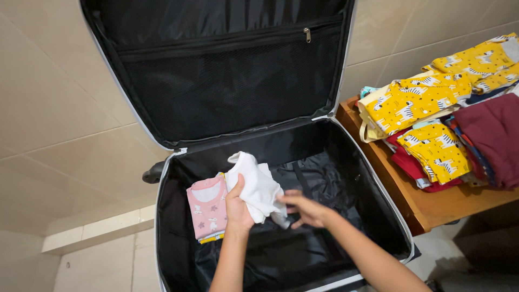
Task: The person packs clothes into a suitcase, taking folded items from a stack on a wooden stool and placing them into the suitcase interior.
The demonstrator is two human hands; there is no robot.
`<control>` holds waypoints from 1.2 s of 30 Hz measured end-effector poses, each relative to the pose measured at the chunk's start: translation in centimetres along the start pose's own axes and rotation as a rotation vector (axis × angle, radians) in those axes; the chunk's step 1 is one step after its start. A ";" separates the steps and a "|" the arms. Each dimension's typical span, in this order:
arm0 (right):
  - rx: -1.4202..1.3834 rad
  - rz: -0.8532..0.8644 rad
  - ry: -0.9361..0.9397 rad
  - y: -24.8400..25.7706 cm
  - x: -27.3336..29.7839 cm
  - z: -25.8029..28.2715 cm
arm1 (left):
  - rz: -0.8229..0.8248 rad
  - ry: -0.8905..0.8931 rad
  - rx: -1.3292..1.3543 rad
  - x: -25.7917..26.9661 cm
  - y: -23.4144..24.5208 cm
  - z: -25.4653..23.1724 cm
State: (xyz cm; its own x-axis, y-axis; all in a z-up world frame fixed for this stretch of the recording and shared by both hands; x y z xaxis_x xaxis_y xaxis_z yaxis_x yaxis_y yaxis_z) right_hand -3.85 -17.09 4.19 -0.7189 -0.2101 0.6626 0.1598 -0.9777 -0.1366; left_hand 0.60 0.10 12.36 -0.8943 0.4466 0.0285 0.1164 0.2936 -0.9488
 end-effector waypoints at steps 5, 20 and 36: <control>-0.075 -0.067 -0.143 -1.8 0.0 -1.1 | 0.015 -0.128 0.059 0.0 0.5 -0.3; -0.330 0.214 0.234 -2.1 -0.1 0.9 | -0.068 -0.279 0.091 0.0 1.9 -0.5; -0.187 -0.052 0.400 -0.5 -1.1 1.8 | -0.109 -0.253 0.035 -0.1 1.4 0.2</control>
State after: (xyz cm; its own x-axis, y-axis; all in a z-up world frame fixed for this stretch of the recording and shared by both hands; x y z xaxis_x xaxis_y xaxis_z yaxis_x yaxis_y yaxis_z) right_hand -1.95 -16.38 4.83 -0.9338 -0.1114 0.3400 0.0182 -0.9638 -0.2659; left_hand 0.75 0.26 10.98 -0.9806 0.1879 0.0553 0.0031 0.2971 -0.9548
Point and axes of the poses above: each hand's wrist, its own x-axis away from the middle knuckle, its own y-axis out of the back of the hand, z = x × y, the point moved 6 cm from there along -x, towards the middle knuckle, and after that the axes turned 2 degrees about -y, right-handed, at the moved point
